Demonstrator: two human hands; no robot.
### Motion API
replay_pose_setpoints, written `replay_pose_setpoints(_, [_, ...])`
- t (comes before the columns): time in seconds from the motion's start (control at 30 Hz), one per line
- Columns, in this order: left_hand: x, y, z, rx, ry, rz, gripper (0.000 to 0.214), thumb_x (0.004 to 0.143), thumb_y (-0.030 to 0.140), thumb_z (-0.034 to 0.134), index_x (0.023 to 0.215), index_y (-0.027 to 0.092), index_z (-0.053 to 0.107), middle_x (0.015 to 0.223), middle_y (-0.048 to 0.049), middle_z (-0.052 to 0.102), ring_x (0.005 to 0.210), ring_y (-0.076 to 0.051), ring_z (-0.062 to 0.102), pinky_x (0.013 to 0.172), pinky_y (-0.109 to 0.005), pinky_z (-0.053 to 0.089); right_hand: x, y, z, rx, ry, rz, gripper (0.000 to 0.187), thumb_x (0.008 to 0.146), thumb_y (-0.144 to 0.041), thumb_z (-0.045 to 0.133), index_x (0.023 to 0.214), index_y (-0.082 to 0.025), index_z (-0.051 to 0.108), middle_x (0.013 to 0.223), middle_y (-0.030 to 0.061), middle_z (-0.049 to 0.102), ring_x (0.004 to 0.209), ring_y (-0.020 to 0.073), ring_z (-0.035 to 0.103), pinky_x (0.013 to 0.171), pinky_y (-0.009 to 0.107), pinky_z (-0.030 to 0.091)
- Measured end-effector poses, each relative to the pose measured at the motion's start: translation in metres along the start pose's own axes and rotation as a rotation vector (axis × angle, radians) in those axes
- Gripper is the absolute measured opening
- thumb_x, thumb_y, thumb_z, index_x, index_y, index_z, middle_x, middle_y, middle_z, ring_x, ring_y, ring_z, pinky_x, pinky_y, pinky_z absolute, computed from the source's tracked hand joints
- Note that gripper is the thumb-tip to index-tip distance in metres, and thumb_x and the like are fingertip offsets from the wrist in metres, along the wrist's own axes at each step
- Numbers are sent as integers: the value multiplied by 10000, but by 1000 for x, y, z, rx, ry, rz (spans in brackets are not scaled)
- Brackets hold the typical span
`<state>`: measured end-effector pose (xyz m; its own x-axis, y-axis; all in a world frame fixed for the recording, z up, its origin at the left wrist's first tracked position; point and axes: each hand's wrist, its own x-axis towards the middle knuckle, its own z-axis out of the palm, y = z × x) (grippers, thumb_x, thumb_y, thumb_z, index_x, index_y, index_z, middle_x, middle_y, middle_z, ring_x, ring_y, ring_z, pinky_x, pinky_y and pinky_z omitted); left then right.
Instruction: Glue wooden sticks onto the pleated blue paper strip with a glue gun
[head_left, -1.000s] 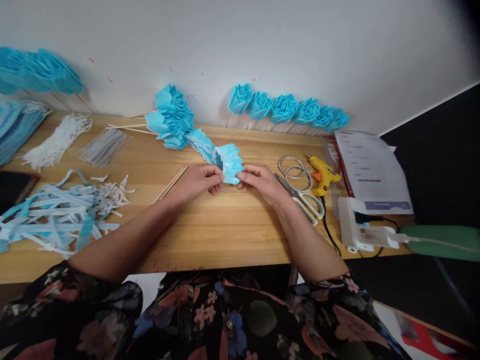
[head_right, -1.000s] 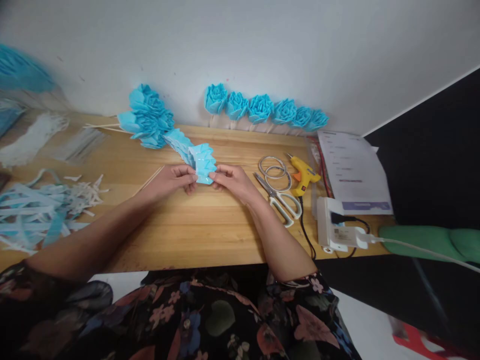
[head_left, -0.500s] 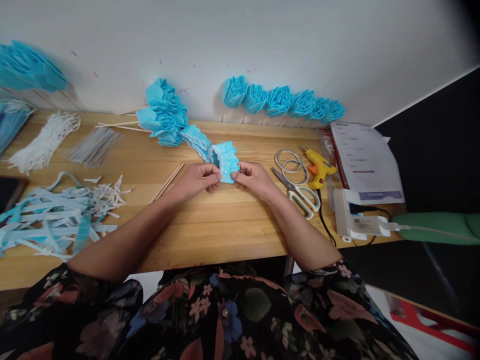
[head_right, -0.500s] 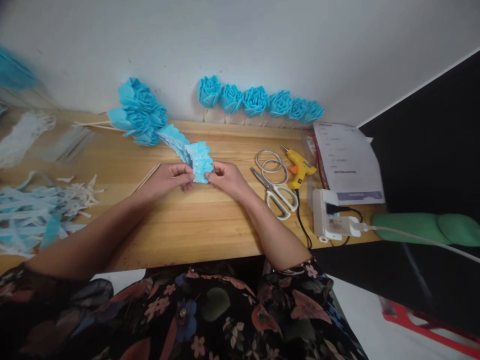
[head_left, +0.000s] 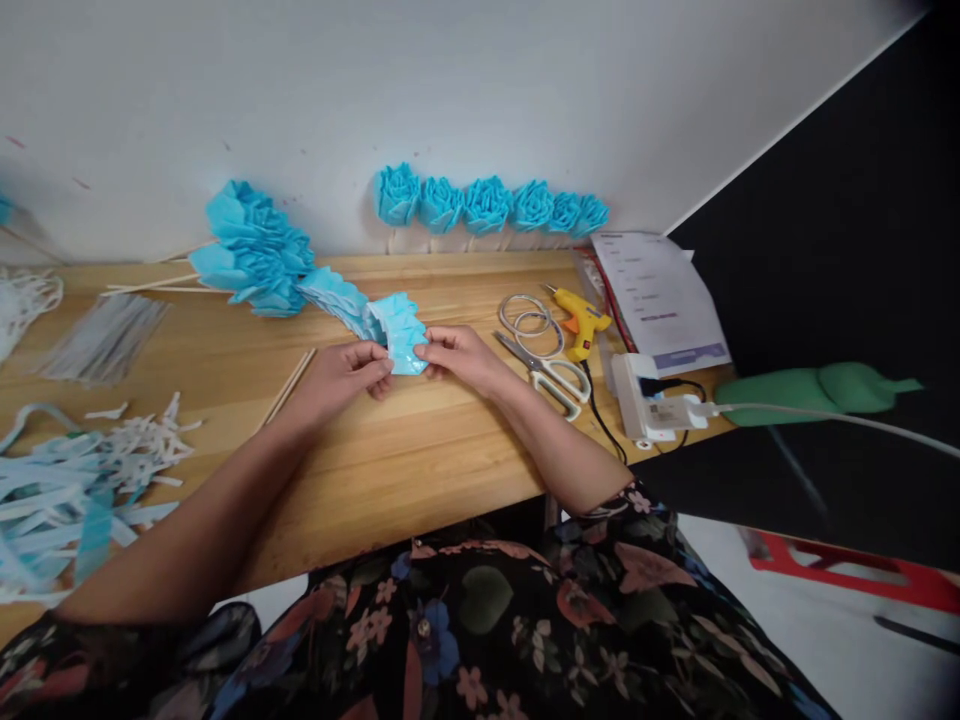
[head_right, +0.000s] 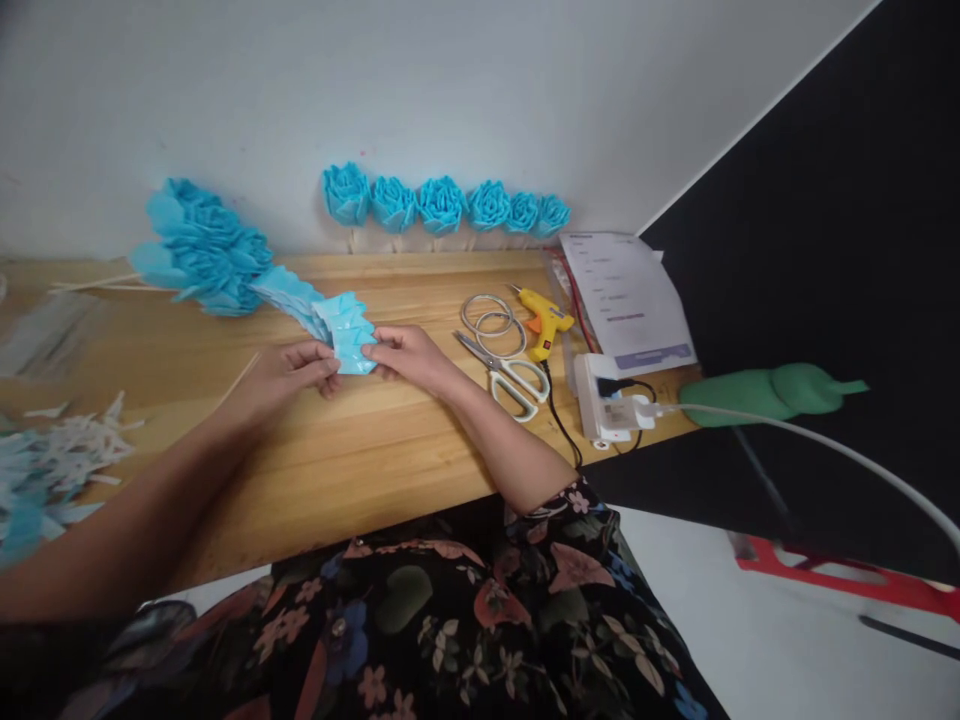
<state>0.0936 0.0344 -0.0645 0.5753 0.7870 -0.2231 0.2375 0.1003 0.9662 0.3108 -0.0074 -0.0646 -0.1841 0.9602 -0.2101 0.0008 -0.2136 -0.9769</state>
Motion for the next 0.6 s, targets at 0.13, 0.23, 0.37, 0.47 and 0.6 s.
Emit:
replay_pose_setpoints(0.13, [0,0,0,-6,-11,7,348,729,520,748,741,185,654,661,-7,687,595,-146,628,638,-280,515,1,2,-2,9,4,-18,323,749,-470,815,750,-183,667,657,-23,647,615,98,602,564,208,471])
replay_pose_setpoints(0.23, [-1,0,0,-15,-18,2,351,730,517,748,753,179,654,672,-11,687,595,-141,627,640,-277,515,0,2,-3,4,0,-22,295,761,-449,785,738,-181,664,663,-20,650,613,95,606,572,209,471])
replay_pose_setpoints(0.37, [-1,1,0,-22,-20,0,343,731,502,748,759,174,650,660,-8,677,591,-137,627,635,-272,518,-1,-1,-5,0,-10,-16,313,752,-460,810,732,-178,674,645,-19,645,605,97,601,587,216,477])
replay_pose_setpoints(0.47, [-2,2,-1,-35,-37,20,324,748,483,740,756,172,652,662,-6,671,599,-134,626,636,-267,522,-2,-2,-4,-6,3,-15,369,751,-519,827,725,-176,692,645,-6,654,611,112,609,585,226,486])
replay_pose_setpoints(0.6, [-2,0,-1,-37,-60,50,309,769,464,745,766,165,669,682,-12,678,609,-127,620,641,-260,518,-2,-2,-2,68,71,-14,502,776,-677,776,770,-178,714,729,25,680,672,146,634,602,263,523])
